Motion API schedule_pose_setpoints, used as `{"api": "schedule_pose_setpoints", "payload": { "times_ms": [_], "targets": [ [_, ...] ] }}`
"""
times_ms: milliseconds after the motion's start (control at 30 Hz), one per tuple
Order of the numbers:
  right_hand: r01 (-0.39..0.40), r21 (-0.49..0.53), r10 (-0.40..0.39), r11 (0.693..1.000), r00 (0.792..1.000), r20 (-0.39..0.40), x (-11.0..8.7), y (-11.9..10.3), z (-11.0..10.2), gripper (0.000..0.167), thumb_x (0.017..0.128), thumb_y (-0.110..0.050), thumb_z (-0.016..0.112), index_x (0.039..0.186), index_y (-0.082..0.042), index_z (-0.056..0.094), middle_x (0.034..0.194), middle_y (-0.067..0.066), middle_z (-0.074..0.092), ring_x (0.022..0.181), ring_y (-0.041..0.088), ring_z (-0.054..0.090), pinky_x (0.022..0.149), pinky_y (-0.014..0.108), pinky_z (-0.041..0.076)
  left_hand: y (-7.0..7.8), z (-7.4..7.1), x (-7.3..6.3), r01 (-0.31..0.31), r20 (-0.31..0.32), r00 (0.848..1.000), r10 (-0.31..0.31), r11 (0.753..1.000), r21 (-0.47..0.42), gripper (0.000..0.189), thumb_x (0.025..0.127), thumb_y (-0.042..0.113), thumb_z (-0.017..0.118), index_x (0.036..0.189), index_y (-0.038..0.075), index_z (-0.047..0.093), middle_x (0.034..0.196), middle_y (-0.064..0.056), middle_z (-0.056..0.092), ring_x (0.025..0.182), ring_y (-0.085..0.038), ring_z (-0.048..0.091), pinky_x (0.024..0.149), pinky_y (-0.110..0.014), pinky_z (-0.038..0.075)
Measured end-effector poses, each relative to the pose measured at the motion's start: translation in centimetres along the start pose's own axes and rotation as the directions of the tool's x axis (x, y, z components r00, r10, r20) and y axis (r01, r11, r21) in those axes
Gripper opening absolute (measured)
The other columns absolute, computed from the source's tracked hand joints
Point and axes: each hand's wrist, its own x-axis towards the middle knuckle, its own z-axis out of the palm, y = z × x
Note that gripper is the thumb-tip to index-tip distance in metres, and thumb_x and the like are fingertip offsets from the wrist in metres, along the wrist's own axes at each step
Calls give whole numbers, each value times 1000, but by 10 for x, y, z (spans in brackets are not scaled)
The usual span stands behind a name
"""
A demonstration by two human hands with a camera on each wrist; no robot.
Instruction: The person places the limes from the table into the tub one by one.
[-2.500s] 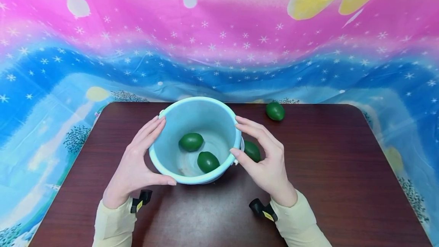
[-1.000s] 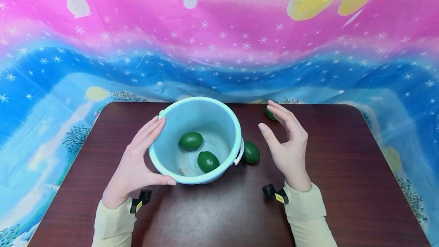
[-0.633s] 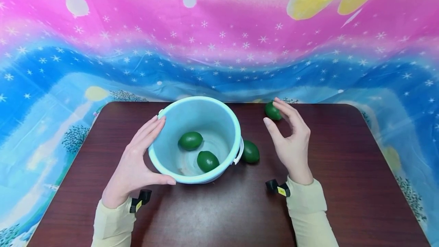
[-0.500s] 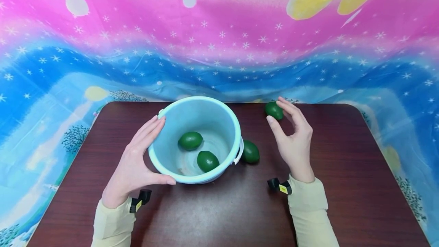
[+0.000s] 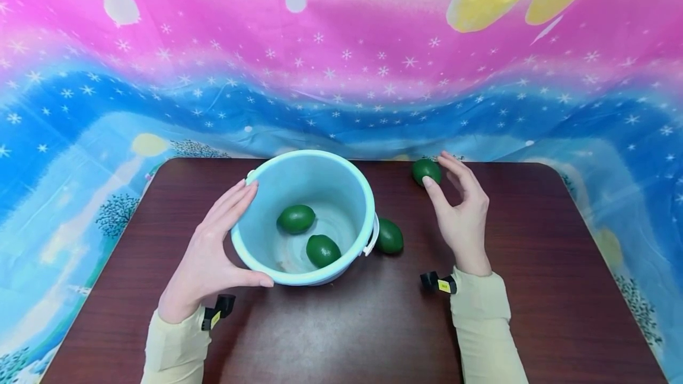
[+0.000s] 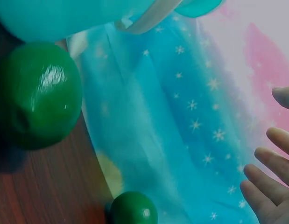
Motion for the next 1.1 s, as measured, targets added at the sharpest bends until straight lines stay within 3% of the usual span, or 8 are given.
{"api": "schedule_pose_setpoints", "payload": {
  "times_ms": [433,633,867,1100],
  "targets": [
    [-65,-90,66,994,998,7,5,27,-5,39,96,-3,70,134,0,65,141,19,58,135,22,50,109,40,41,-1,0,-1,-9,-7,1000,9,1000,-1,130,57,82,80,157,9,41,162,0,36,150,-23,25,115,-51,30],
    [-95,-141,101,985,994,39,6,60,-8,42,95,-5,72,136,-1,64,146,15,55,140,21,44,111,45,39,0,0,0,-10,-7,1000,10,1000,0,130,56,82,81,156,9,41,162,1,36,150,-23,25,115,-50,29],
    [-115,-247,156,962,975,156,4,107,-15,55,94,-20,77,146,-20,58,158,0,42,146,14,34,116,45,30,0,0,0,-10,-6,1000,10,1000,-1,130,56,82,81,157,9,41,162,1,36,150,-23,25,115,-50,29],
    [-95,-341,201,935,936,290,2,126,-16,68,95,-29,76,155,-17,46,166,-6,24,151,26,23,115,62,22,0,0,0,-6,-3,1000,6,1000,-2,130,56,82,80,157,10,41,162,1,36,150,-23,25,115,-50,30]
  ]
}}
